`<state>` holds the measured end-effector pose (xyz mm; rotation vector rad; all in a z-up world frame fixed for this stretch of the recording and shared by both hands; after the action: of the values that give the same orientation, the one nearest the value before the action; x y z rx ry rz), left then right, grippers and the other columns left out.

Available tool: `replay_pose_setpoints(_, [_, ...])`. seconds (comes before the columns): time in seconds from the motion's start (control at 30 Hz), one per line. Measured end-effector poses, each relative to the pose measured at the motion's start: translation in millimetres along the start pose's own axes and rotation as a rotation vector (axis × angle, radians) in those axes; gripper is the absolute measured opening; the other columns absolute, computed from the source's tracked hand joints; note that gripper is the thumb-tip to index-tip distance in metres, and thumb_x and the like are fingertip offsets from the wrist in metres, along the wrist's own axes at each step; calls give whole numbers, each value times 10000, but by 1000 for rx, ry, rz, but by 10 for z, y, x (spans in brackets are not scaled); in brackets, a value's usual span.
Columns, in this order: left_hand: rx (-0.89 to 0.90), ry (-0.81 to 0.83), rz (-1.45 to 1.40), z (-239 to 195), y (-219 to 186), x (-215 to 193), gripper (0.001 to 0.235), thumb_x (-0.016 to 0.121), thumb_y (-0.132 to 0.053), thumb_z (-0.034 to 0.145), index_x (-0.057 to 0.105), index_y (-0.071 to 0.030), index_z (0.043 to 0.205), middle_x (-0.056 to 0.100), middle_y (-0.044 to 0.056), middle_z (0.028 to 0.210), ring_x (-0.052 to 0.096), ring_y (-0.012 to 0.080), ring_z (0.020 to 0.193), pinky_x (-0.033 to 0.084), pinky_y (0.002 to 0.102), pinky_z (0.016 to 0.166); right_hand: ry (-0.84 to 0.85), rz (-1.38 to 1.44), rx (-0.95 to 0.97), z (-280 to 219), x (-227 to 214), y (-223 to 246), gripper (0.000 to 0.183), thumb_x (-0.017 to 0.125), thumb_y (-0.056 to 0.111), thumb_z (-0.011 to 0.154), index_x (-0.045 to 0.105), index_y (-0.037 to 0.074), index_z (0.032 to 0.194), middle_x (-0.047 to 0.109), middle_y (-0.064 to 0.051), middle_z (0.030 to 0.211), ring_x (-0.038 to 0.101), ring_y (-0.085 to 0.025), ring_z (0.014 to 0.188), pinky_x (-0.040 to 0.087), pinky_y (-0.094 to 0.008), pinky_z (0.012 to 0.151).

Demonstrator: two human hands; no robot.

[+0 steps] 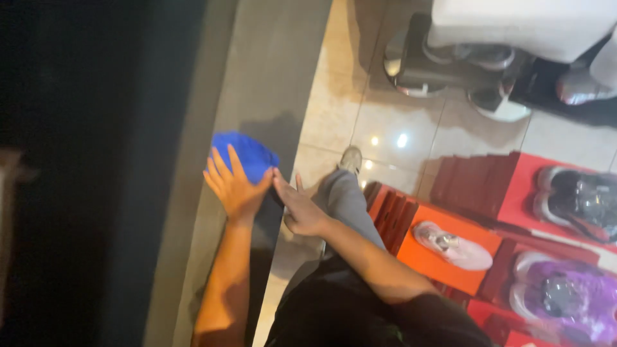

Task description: Wiping dust off a shelf and a shoe box using a blue microfiber cloth.

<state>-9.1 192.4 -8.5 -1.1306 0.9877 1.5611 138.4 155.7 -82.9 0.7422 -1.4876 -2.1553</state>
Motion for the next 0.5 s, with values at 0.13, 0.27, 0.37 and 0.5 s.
replay_pose_setpoints(0.13, [8, 3, -69, 296, -64, 70, 1127, 778, -740, 694, 463, -73, 1546, 423, 293, 1554, 435, 508, 1390, 328, 624, 1131, -27, -66, -70, 165, -185, 205, 978, 456, 155, 784, 41, 21, 1659, 66, -232, 1724, 43, -373, 1597, -109, -709, 1151])
replay_pose_setpoints(0.27, [87, 28, -48, -148, 31, -176, 1078, 709, -742, 751, 462, -76, 1562, 416, 280, 1569, 431, 498, 1390, 331, 634, 1136, -222, 19, -36, 173, -609, 327, 784, 318, 547, 1007, 367, 15, 1581, 376, -247, 1616, 333, -405, 1518, 142, -591, 1244])
replay_pose_setpoints(0.37, [48, 17, 38, -816, 58, -210, 1191, 165, -980, 804, 513, -71, 1491, 479, 268, 1522, 492, 480, 1334, 376, 614, 1097, -412, -47, 47, -26, -1004, 59, 738, 641, -79, 768, 442, -69, 1479, 452, -307, 1489, 366, -502, 1446, 230, -610, 1209])
replay_pose_setpoints(0.5, [23, 2, 52, -968, -14, -276, 1150, 414, -961, 734, 567, -80, 1458, 501, 261, 1517, 494, 465, 1350, 387, 603, 1103, -478, -154, 182, -41, -1395, -167, 678, 588, -32, 870, 423, 2, 1527, 407, -250, 1569, 356, -445, 1482, 255, -554, 1225])
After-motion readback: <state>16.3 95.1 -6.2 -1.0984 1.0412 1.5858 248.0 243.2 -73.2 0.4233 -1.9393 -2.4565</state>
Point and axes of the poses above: each hand's wrist, its own z-axis towards the middle knuckle, its own x-axis out of the palm, y = z × x, the point moved 6 cm from there along z, towards the middle knuckle
